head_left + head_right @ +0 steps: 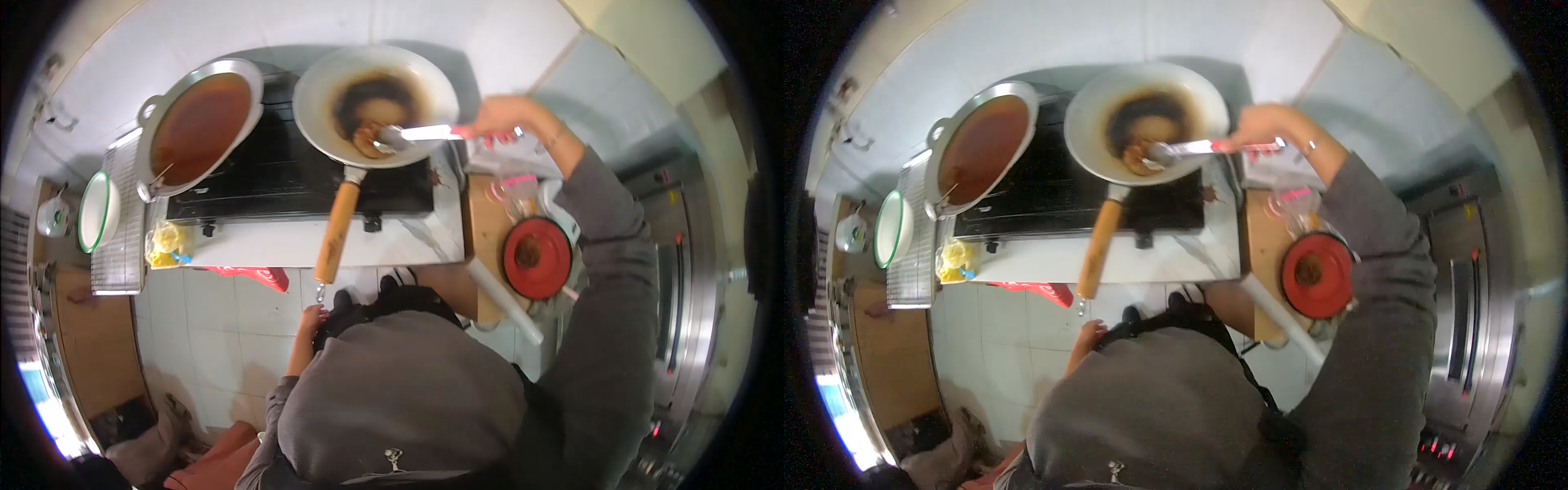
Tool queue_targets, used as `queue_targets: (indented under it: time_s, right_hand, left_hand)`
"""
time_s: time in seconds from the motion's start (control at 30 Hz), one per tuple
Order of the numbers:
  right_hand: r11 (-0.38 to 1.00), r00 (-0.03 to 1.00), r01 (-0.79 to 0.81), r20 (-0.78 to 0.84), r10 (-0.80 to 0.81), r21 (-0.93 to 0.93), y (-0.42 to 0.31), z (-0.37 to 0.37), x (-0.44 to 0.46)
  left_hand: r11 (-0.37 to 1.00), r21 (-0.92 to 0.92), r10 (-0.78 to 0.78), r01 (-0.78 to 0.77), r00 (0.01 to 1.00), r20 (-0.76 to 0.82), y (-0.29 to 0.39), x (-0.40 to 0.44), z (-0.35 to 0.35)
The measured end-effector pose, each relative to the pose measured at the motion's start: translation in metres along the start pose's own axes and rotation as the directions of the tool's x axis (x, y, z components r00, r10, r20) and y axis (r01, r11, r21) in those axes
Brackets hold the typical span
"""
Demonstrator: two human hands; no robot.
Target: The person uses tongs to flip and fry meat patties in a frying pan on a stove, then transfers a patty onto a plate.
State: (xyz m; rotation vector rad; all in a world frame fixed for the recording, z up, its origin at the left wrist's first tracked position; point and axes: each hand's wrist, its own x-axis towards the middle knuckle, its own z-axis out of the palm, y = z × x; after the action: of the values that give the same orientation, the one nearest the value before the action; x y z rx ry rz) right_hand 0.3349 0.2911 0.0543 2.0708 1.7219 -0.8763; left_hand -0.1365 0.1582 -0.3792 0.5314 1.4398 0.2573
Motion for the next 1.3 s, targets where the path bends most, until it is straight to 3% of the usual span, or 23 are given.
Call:
queue_targets:
  time_s: [0.07,0.17,0.23,0.3,0.4,0.53,0.63,0.83,1.07,1.2,1.3]
  right_hand:
    - [0.996,0.998,0.013,-0.07,-0.007,0.092,0.001,-0.004,-0.005]
    - [0.913,0.999,0.026,-0.053,-0.004,0.407,0.007,-0.001,-0.002]
    - [0.862,1.0,-0.02,0.025,0.009,0.506,0.008,0.002,0.005]
    - [0.885,0.998,-0.063,0.04,0.05,0.461,0.007,0.003,0.009]
    - [0.911,0.995,-0.101,0.054,0.087,0.399,-0.003,0.002,0.008]
    - [0.941,0.993,-0.115,0.055,0.103,0.318,-0.015,-0.004,0.001]
    - [0.94,0.993,-0.119,0.045,0.11,0.321,-0.013,-0.001,0.003]
    - [0.863,0.995,-0.09,0.015,0.095,0.497,-0.011,-0.003,-0.003]
    - [0.922,0.99,-0.143,0.07,0.126,0.359,-0.012,-0.001,0.011]
    - [0.937,0.995,-0.097,0.007,0.101,0.336,-0.014,-0.008,0.007]
    - [0.853,0.996,-0.084,0.05,0.067,0.515,-0.009,-0.011,0.01]
  left_hand:
    - [1.0,-0.003,0.008,-0.008,1.0,0.024,0.001,0.013,-0.005]
    - [0.996,-0.004,0.085,-0.085,0.994,0.062,0.005,0.004,-0.004]
    - [0.997,-0.026,0.073,-0.072,0.996,0.057,0.006,0.009,0.0]
    - [0.999,-0.043,0.023,-0.022,0.999,0.026,0.01,0.008,0.003]
    - [0.99,0.121,0.07,-0.078,0.995,0.07,0.018,-0.002,0.005]
    - [0.992,0.122,0.021,-0.025,0.999,0.032,0.014,0.013,0.004]
    - [0.995,0.095,0.018,-0.021,0.999,0.04,0.012,0.015,0.004]
    - [0.99,0.133,0.047,-0.055,0.997,0.063,0.023,0.003,0.007]
    - [0.991,0.117,0.063,-0.072,0.995,0.076,0.015,0.026,-0.001]
    - [0.99,0.132,0.045,-0.048,0.999,0.026,0.018,0.023,-0.002]
    - [0.991,0.13,0.01,-0.009,1.0,-0.007,0.018,0.021,-0.004]
